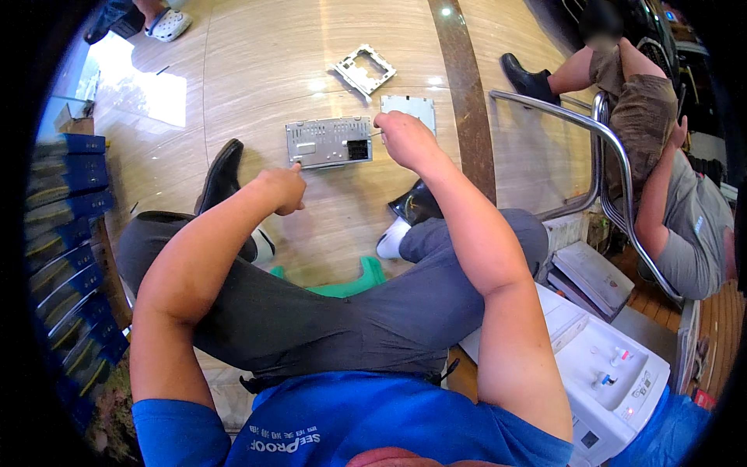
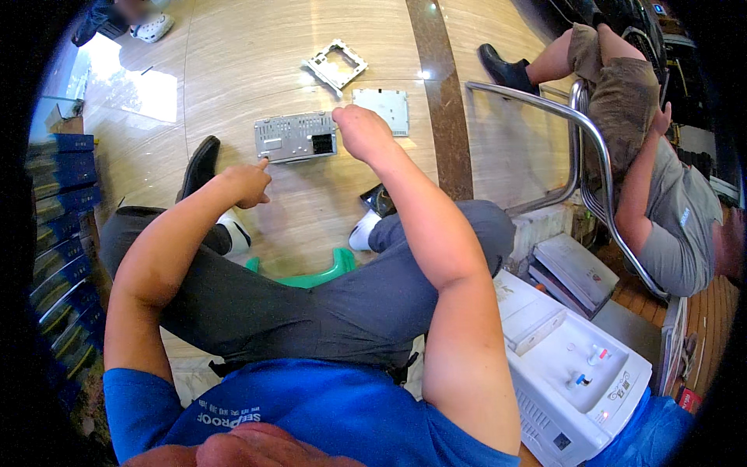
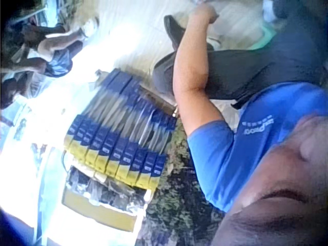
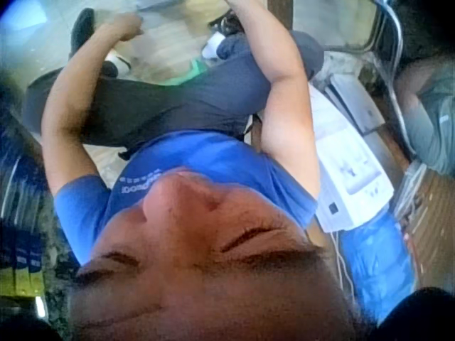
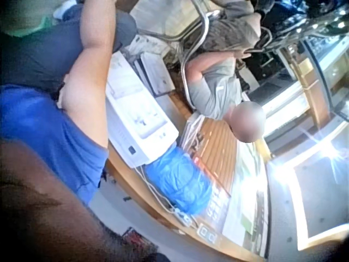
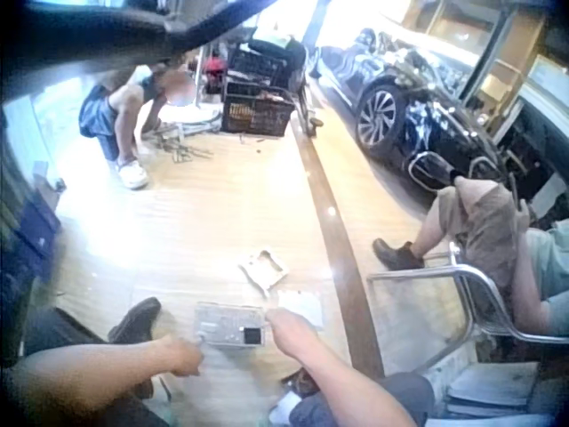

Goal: The person works on a car audio head unit by hand while sitting on a stool, pointing at different parts of the device's rear panel and housing.

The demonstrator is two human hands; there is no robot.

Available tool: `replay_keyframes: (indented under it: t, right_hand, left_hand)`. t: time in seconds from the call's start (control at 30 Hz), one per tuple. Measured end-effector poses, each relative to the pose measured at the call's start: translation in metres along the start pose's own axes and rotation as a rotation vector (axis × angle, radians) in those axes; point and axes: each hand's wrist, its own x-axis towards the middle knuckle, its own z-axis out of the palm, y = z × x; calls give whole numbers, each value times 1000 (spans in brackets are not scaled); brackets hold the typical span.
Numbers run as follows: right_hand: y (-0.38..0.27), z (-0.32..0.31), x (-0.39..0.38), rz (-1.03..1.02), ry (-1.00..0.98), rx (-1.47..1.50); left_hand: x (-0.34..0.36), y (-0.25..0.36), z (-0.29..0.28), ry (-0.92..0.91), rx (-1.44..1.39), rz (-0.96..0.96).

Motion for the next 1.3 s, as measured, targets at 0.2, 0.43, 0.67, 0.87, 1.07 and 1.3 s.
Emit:
replay_keyframes:
  t: [0.2, 0.43, 0.67, 0.87, 1.07, 1.3]
  right_hand:
    - [-2, 3, 0, 17, -16, -36]
    - [-5, 3, -1, 18, -14, -14]
    - [-6, 3, -1, 3, -19, -64]
    - [-6, 15, 9, -88, 31, -79]
    - [-17, -2, 2, 50, -66, -77]
    - [-22, 5, 2, 7, 11, -17]
  left_hand:
    - [-4, -1, 2, 24, -6, -3]
    - [-6, 1, 3, 32, -3, -6]
    - [-6, 2, -4, 45, -9, -2]
    - [0, -4, -4, -50, -1, -48]
    - [23, 4, 10, -46, 9, -24]
    - [19, 2, 20, -67, 19, -87]
